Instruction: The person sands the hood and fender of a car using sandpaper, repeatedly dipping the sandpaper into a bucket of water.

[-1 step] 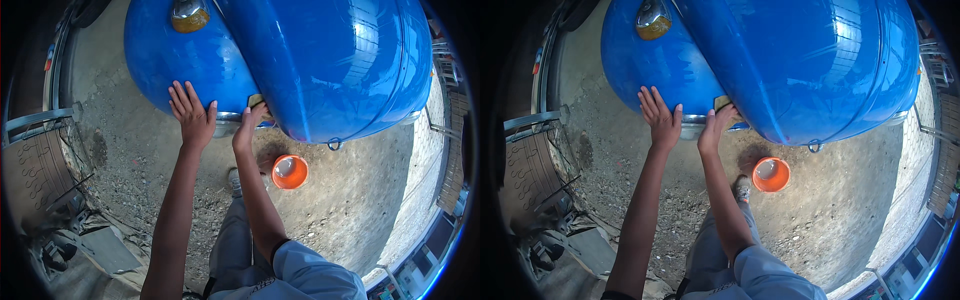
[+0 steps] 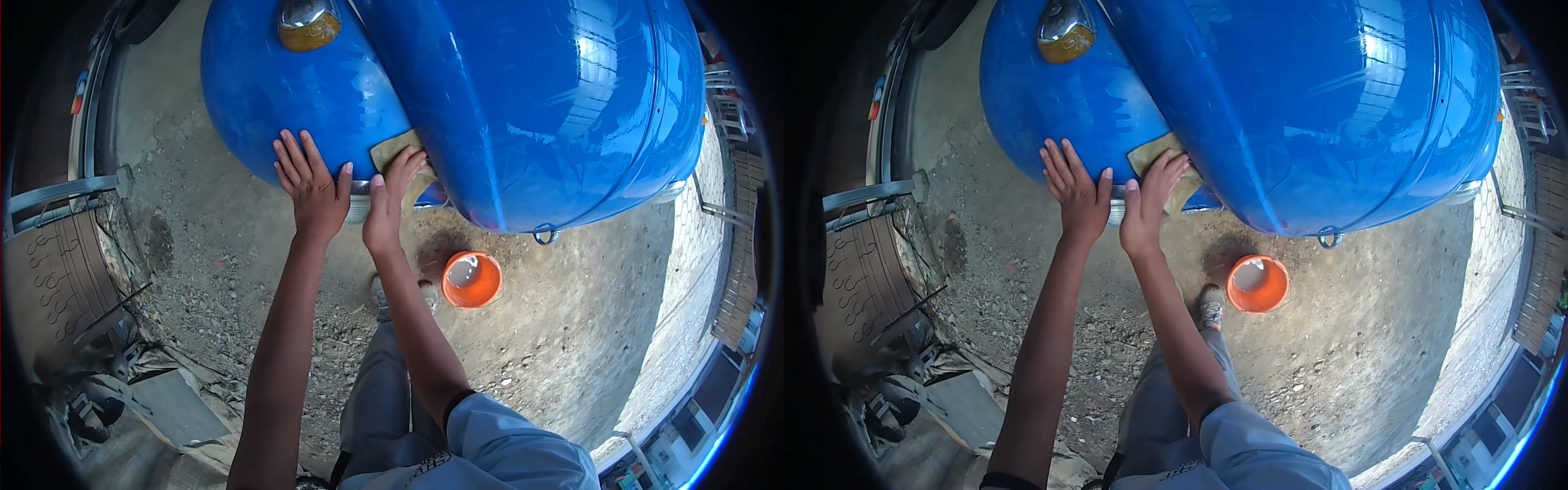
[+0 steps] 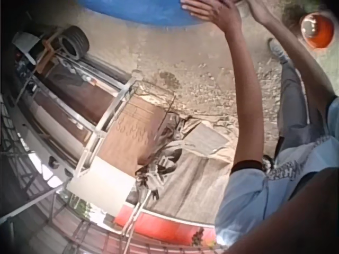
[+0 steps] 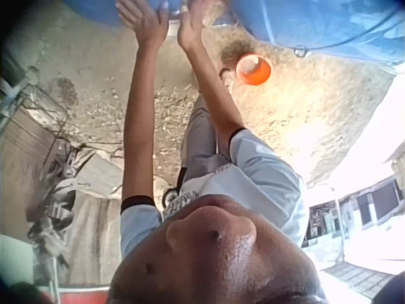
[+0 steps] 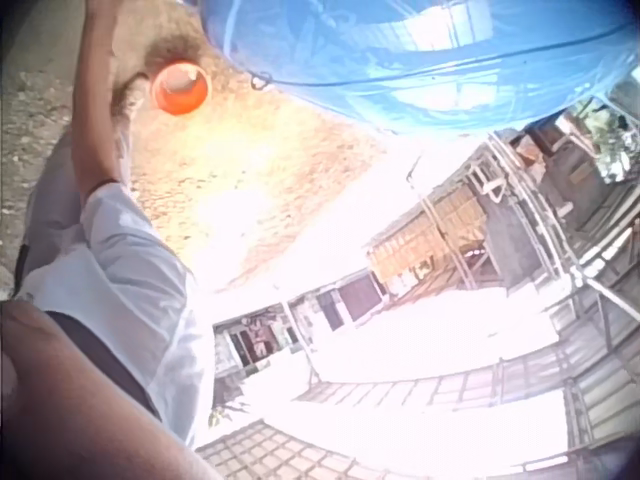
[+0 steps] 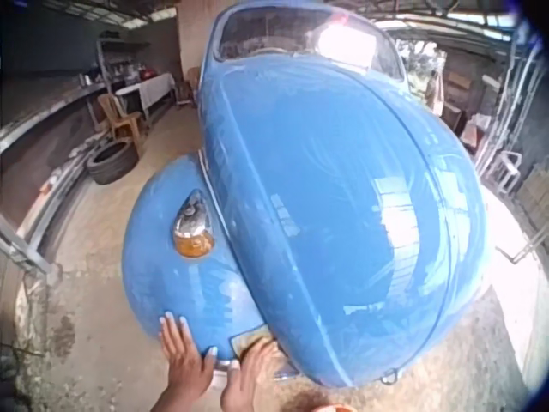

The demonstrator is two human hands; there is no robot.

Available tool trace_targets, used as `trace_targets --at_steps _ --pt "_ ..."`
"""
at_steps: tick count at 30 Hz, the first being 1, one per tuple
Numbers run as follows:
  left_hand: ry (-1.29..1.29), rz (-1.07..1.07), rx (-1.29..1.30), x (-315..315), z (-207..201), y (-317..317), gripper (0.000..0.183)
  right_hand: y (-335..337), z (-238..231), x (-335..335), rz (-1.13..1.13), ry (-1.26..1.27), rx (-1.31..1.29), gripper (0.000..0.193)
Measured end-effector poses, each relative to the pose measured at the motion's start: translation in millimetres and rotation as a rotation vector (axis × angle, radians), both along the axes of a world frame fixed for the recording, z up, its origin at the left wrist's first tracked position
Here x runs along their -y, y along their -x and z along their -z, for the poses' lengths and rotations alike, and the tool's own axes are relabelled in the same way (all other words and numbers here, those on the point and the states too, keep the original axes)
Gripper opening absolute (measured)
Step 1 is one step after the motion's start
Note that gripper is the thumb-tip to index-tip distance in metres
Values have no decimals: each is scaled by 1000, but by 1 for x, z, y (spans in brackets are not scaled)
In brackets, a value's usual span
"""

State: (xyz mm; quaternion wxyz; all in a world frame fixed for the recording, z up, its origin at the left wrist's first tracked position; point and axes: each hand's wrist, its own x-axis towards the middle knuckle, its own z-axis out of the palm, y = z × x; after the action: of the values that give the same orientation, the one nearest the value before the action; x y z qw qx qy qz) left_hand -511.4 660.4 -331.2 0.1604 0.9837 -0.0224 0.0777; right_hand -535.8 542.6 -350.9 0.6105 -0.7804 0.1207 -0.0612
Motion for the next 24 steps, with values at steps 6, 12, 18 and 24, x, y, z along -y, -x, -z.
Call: trace_targets --at_steps 6,12,18,24 --pt "-167 30 1 -2 1 3 89 -24 -22 24 -533 392 430 55" --pt "50 -27 -21 0 4 0 85 4 1 33 -222 310 226 65" --pt "71 -2 -18 -6 1 4 82 -10 -11 -13 -31 478 79 82" --pt "341 -53 113 -28 -26 -18 55 7 -24 44 -447 544 222 79"
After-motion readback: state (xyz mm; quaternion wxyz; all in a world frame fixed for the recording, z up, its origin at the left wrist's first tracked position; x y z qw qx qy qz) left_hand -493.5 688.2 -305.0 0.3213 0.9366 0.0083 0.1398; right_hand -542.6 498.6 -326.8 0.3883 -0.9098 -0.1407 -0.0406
